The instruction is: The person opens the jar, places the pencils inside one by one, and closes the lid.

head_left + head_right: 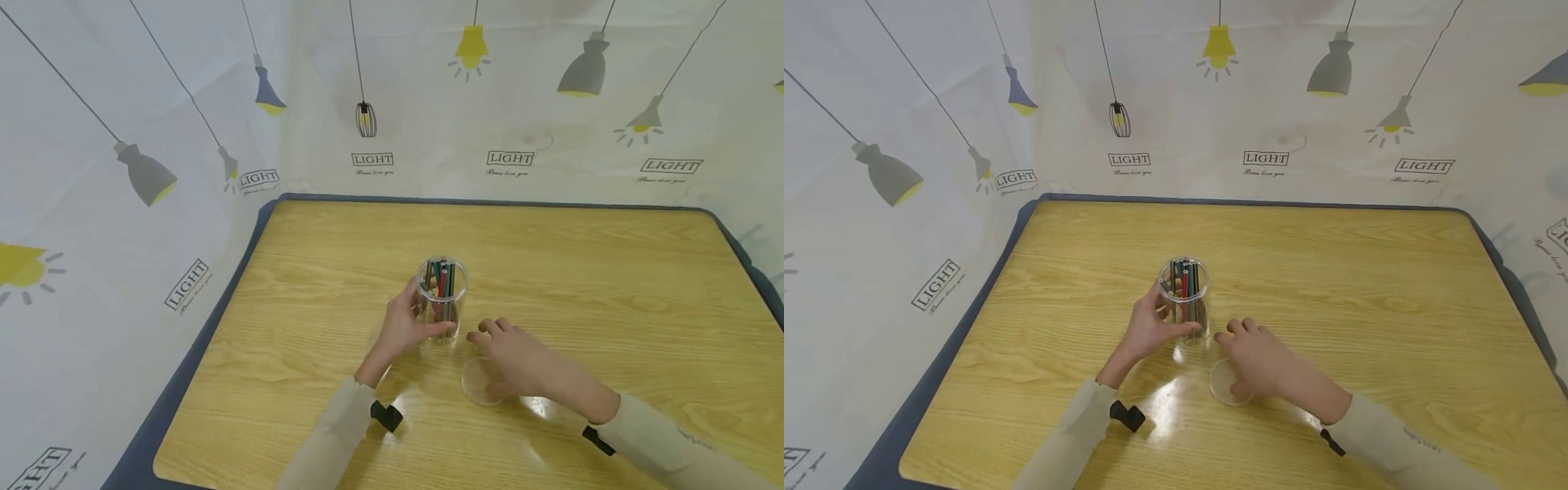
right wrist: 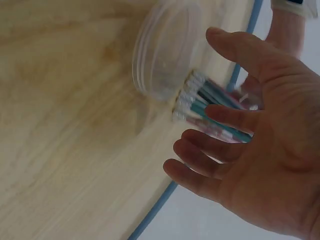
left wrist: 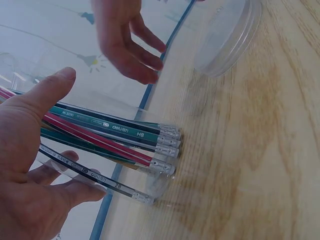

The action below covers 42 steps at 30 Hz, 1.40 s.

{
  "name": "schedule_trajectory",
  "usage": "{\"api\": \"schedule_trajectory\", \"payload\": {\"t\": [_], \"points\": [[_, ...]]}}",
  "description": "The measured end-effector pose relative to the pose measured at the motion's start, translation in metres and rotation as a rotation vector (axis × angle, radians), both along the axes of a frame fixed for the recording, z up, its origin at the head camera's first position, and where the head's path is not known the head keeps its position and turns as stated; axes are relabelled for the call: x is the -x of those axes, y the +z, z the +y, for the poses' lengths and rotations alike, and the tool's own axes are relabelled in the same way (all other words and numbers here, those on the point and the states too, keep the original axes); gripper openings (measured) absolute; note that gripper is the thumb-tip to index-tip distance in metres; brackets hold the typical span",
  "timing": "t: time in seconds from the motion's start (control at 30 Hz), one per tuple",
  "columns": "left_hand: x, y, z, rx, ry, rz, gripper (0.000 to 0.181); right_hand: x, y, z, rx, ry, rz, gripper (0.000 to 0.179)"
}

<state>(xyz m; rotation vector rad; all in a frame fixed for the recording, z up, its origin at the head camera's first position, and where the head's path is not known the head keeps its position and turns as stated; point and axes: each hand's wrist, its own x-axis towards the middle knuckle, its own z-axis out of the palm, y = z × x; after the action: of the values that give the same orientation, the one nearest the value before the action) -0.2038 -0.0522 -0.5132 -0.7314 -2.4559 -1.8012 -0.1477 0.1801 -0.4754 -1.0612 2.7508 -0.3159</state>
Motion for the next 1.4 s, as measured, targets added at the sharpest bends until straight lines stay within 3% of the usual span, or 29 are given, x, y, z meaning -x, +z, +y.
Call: {"api": "schedule_trajectory", "payload": {"t": [0.33, 0.5, 0.63, 0.73, 0.9, 1.0, 1.23, 1.4], "points": [[0.002, 0.002, 0.0, -0.002, 0.006, -0.013, 0.092, -0.015, -0.015, -0.009, -0.055, 0.148, 0.139, 0.07], [0.001, 0.003, 0.0, -0.001, 0.002, -0.006, 0.092, -0.01, -0.013, -0.006, -0.024, 0.127, 0.075, 0.065], [0.001, 0.003, -0.002, 0.002, -0.009, 0.005, 0.093, 0.005, 0.01, 0.007, 0.074, 0.024, -0.001, 0.067], [0.001, 0.003, -0.002, 0.0, -0.015, 0.005, 0.094, 0.021, 0.037, 0.02, 0.178, -0.011, 0.044, 0.068], [0.001, 0.002, -0.002, -0.008, -0.016, -0.001, 0.093, 0.044, 0.092, 0.025, 0.297, 0.009, 0.134, 0.068], [0.0, 0.001, 0.0, -0.012, -0.018, 0.0, 0.092, 0.054, 0.114, 0.013, 0.314, 0.049, 0.149, 0.069], [-0.002, -0.001, 0.003, 0.004, -0.039, -0.002, 0.09, 0.069, 0.121, -0.03, 0.265, 0.184, 0.14, 0.064], [-0.001, -0.001, 0.002, 0.027, -0.04, 0.018, 0.088, 0.073, 0.12, -0.041, 0.23, 0.215, 0.134, 0.062]]}}
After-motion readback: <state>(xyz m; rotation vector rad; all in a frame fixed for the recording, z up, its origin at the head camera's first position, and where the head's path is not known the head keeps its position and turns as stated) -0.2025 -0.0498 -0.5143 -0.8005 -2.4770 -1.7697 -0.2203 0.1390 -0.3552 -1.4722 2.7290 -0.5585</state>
